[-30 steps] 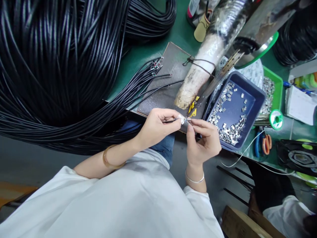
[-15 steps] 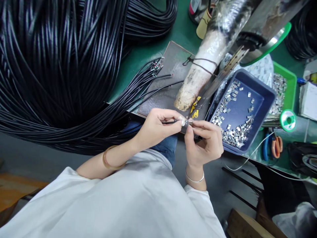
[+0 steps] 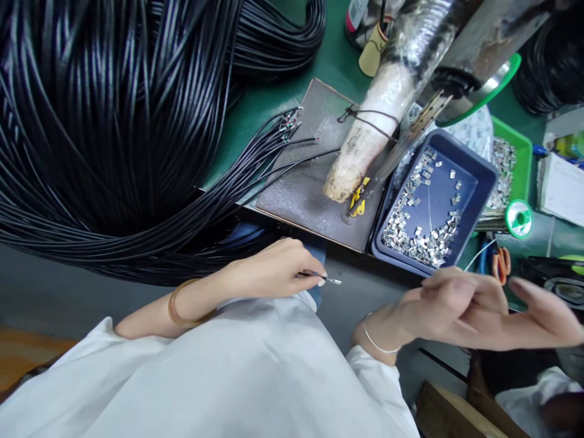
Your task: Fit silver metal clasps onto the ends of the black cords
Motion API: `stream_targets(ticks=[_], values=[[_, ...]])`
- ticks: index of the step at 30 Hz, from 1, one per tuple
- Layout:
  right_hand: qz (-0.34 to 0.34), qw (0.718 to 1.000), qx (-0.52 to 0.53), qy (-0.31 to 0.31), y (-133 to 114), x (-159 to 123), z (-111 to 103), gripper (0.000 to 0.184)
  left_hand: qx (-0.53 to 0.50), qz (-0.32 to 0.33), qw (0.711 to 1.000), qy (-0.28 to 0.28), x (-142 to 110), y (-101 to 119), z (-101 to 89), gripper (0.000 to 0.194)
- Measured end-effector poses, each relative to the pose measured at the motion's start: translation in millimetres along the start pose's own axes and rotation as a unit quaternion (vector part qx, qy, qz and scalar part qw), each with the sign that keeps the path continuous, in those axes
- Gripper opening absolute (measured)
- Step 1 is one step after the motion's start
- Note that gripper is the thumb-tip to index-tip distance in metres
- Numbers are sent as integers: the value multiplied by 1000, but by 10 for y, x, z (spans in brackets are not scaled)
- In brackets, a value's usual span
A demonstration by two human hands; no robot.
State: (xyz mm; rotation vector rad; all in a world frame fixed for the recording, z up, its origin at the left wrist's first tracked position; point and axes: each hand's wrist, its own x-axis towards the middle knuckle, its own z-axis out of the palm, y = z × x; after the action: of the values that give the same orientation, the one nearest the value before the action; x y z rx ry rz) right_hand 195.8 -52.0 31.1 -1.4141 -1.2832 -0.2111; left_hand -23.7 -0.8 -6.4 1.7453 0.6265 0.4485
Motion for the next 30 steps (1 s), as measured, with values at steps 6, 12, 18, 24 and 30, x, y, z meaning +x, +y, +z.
stream_targets(ticks=[6,12,18,24,30], values=[[135,977,-81,-146,320,174,167,15,174,16,917,358,18,-81,-312,17],[99,941,-184,-264,741,425,268,12,363,-66,850,376,109,-251,-607,19],[125,905,-213,-346,712,575,297,10,167,-23,870,464,-43,-261,-462,8],[74,916,-233,-318,780,513,265,8,-197,14,874,443,-135,-48,-375,15],[93,972,-99,-193,506,346,231,14,-439,-9,895,78,85,152,-79,22]])
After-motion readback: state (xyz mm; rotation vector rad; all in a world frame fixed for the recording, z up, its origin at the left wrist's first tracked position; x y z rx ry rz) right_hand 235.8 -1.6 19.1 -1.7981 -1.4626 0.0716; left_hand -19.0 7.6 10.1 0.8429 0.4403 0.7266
